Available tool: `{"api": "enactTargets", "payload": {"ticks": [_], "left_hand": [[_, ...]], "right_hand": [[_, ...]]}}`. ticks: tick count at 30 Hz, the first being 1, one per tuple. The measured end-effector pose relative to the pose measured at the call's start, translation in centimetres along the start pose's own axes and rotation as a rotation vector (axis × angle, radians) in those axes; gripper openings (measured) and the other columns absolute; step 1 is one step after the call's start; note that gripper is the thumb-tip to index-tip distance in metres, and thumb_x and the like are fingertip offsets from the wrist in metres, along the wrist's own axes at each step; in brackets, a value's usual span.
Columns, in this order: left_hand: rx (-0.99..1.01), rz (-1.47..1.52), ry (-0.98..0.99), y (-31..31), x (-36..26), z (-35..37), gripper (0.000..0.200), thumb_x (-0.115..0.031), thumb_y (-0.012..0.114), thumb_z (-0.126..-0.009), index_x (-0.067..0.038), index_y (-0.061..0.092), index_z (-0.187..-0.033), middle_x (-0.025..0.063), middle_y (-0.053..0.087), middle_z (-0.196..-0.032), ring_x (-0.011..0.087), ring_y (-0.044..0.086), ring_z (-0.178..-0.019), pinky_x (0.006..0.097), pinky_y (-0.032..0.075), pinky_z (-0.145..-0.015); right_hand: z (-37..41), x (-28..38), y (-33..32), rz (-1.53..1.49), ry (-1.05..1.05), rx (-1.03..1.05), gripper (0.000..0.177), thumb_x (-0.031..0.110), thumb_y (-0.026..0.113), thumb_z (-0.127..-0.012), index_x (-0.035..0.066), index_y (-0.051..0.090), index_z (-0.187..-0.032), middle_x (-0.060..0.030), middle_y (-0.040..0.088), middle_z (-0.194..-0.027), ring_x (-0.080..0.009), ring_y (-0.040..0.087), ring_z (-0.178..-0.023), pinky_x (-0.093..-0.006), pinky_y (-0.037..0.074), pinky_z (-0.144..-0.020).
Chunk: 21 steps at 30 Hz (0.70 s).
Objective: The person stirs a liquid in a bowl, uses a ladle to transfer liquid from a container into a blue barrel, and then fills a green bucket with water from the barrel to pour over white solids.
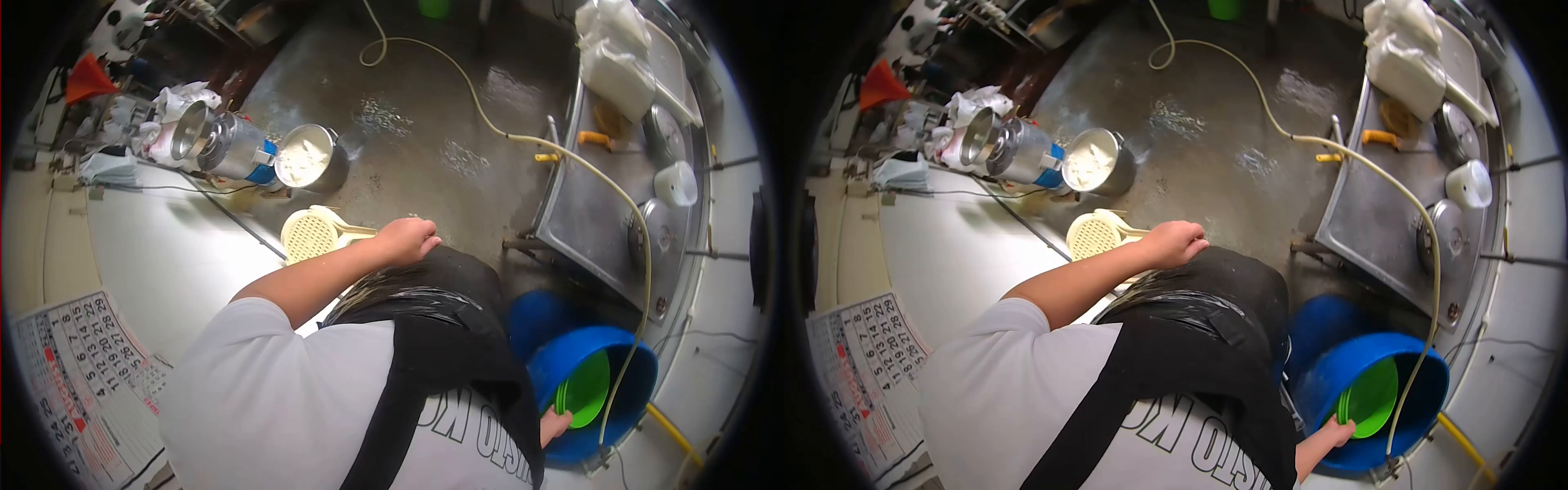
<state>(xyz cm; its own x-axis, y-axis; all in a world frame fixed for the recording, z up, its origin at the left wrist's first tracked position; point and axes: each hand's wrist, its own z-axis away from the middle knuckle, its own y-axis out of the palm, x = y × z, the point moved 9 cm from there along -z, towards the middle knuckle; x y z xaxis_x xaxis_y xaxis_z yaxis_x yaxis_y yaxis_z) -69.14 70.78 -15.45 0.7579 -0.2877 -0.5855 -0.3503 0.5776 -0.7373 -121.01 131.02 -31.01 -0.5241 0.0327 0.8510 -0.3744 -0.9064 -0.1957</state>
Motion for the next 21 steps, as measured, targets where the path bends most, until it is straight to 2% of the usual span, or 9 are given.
{"api": "enactTargets", "payload": {"ticks": [2,3,5,11,14,16,17,19,21], "left_hand": [[0.033,0.013,0.081,1.2,-1.2,-0.9,0.029,-0.032,0.060,-0.098,-0.003,0.066,-0.097,0.0196,0.069,-0.093,0.0411,0.065,-0.092,0.0490,0.051,-0.080],[0.043,0.022,0.089,1.6,-1.3,-1.3,0.029,-0.032,0.060,-0.098,-0.003,0.066,-0.097,0.0196,0.069,-0.093,0.0411,0.065,-0.092,0.0490,0.051,-0.080],[0.090,0.031,0.100,2.7,-1.6,-1.8,0.029,-0.032,0.060,-0.098,-0.004,0.066,-0.097,0.0195,0.069,-0.093,0.0411,0.065,-0.093,0.0491,0.051,-0.080],[0.188,0.027,0.197,5.9,-3.1,-3.8,0.031,-0.035,0.061,-0.097,-0.005,0.067,-0.098,0.0192,0.068,-0.094,0.0399,0.065,-0.096,0.0490,0.051,-0.083],[0.268,0.086,0.328,8.3,-6.0,-4.9,0.031,-0.035,0.063,-0.096,-0.004,0.066,-0.101,0.0198,0.068,-0.099,0.0403,0.064,-0.098,0.0500,0.051,-0.085],[0.264,0.123,0.447,9.3,-8.6,-5.2,0.034,-0.036,0.065,-0.094,-0.004,0.065,-0.105,0.0209,0.067,-0.105,0.0413,0.063,-0.103,0.0510,0.051,-0.089],[0.319,0.164,0.446,10.1,-9.6,-5.5,0.037,-0.037,0.066,-0.094,-0.004,0.065,-0.109,0.0216,0.067,-0.110,0.0420,0.062,-0.108,0.0512,0.050,-0.091],[0.445,0.263,0.455,12.2,-12.0,-5.6,0.044,-0.040,0.066,-0.093,-0.003,0.064,-0.117,0.0230,0.065,-0.116,0.0429,0.059,-0.115,0.0508,0.049,-0.096],[0.478,0.395,0.488,13.1,-14.8,-5.0,0.054,-0.043,0.065,-0.094,-0.001,0.059,-0.128,0.0268,0.064,-0.119,0.0432,0.058,-0.119,0.0490,0.047,-0.101]], "right_hand": [[-2.1,-0.1,-0.5,-0.017,-0.063,0.085,0.025,0.005,0.063,-0.078,-0.009,0.055,-0.096,-0.0225,0.063,-0.093,-0.0357,0.063,-0.073,-0.0482,0.050,-0.057],[-1.5,0.5,-0.6,-0.017,-0.072,0.072,0.025,0.005,0.063,-0.078,-0.009,0.055,-0.096,-0.0225,0.063,-0.093,-0.0357,0.063,-0.073,-0.0482,0.050,-0.057],[1.4,1.1,-1.5,-0.243,0.084,-0.106,0.021,0.005,0.064,-0.077,-0.008,0.056,-0.093,-0.0213,0.062,-0.087,-0.0337,0.059,-0.064,-0.0435,0.046,-0.052],[9.4,10.7,-2.0,-0.209,-0.082,-0.035,0.014,0.004,0.065,-0.077,-0.004,0.057,-0.085,-0.0195,0.061,-0.080,-0.0322,0.058,-0.058,-0.0409,0.048,-0.050],[15.5,17.3,-0.1,-0.065,-0.221,0.126,0.020,0.005,0.068,-0.074,-0.006,0.059,-0.088,-0.0188,0.062,-0.081,-0.0315,0.060,-0.059,-0.0425,0.050,-0.051],[19.1,21.6,0.7,0.157,-0.385,0.024,0.032,0.006,0.068,-0.074,-0.008,0.063,-0.102,-0.0173,0.064,-0.089,-0.0294,0.064,-0.069,-0.0414,0.053,-0.059],[21.1,23.3,1.2,0.161,-0.406,0.028,0.032,0.006,0.068,-0.074,-0.008,0.063,-0.102,-0.0173,0.064,-0.089,-0.0294,0.064,-0.069,-0.0414,0.053,-0.059],[27.9,27.4,4.1,0.416,-0.685,0.166,0.044,0.007,0.065,-0.077,-0.005,0.064,-0.119,-0.0146,0.065,-0.098,-0.0260,0.065,-0.081,-0.0363,0.053,-0.066],[33.4,29.0,6.4,0.460,-0.702,0.194,0.048,0.008,0.063,-0.079,-0.001,0.062,-0.126,-0.0118,0.065,-0.103,-0.0231,0.064,-0.086,-0.0330,0.052,-0.070]]}}
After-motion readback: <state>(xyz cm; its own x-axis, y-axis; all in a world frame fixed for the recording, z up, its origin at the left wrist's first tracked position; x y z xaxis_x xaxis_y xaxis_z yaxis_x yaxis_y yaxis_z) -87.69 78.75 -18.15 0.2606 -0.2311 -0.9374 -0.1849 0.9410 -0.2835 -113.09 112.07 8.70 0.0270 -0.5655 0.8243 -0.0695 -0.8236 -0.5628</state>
